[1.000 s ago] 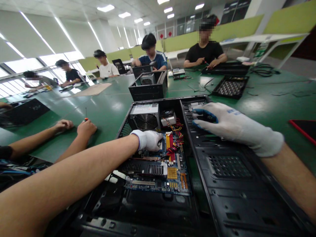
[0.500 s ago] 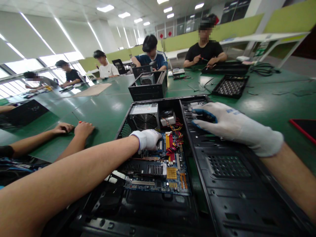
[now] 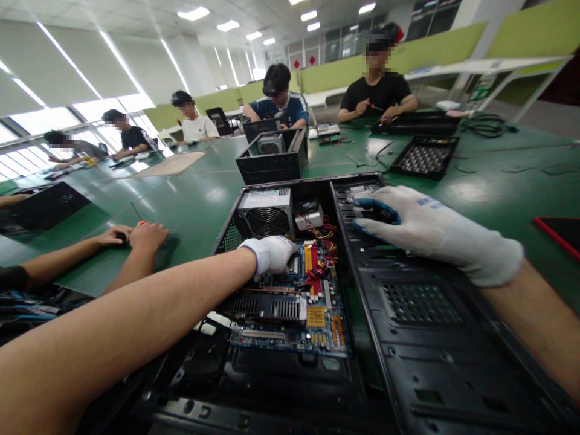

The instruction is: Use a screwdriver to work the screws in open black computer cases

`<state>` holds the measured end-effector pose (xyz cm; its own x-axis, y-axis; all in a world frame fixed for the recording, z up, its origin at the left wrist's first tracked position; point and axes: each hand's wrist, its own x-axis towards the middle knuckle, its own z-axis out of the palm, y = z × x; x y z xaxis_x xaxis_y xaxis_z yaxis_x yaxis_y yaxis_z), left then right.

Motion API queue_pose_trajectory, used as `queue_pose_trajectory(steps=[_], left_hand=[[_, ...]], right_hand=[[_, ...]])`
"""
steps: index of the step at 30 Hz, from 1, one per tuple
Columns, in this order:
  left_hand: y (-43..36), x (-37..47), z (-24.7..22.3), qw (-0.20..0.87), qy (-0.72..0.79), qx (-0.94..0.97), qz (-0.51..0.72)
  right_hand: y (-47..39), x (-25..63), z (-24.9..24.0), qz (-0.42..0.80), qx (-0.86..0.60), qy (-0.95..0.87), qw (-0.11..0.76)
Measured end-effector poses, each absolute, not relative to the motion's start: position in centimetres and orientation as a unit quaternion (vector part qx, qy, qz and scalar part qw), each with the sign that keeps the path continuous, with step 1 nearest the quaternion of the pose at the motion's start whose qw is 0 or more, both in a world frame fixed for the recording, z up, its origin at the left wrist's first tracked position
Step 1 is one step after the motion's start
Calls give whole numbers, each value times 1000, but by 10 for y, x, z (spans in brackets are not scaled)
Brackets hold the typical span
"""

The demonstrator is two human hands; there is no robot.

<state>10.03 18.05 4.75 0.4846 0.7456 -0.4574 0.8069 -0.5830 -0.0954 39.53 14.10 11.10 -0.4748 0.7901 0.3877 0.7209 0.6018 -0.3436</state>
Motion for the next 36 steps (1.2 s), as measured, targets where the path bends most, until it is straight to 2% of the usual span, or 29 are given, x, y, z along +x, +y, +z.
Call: queue_pose_trajectory(steps=[36], left_hand=[[178, 103, 50, 55, 450, 855, -253]], right_hand=[[142, 395, 111, 61, -450, -855, 250]])
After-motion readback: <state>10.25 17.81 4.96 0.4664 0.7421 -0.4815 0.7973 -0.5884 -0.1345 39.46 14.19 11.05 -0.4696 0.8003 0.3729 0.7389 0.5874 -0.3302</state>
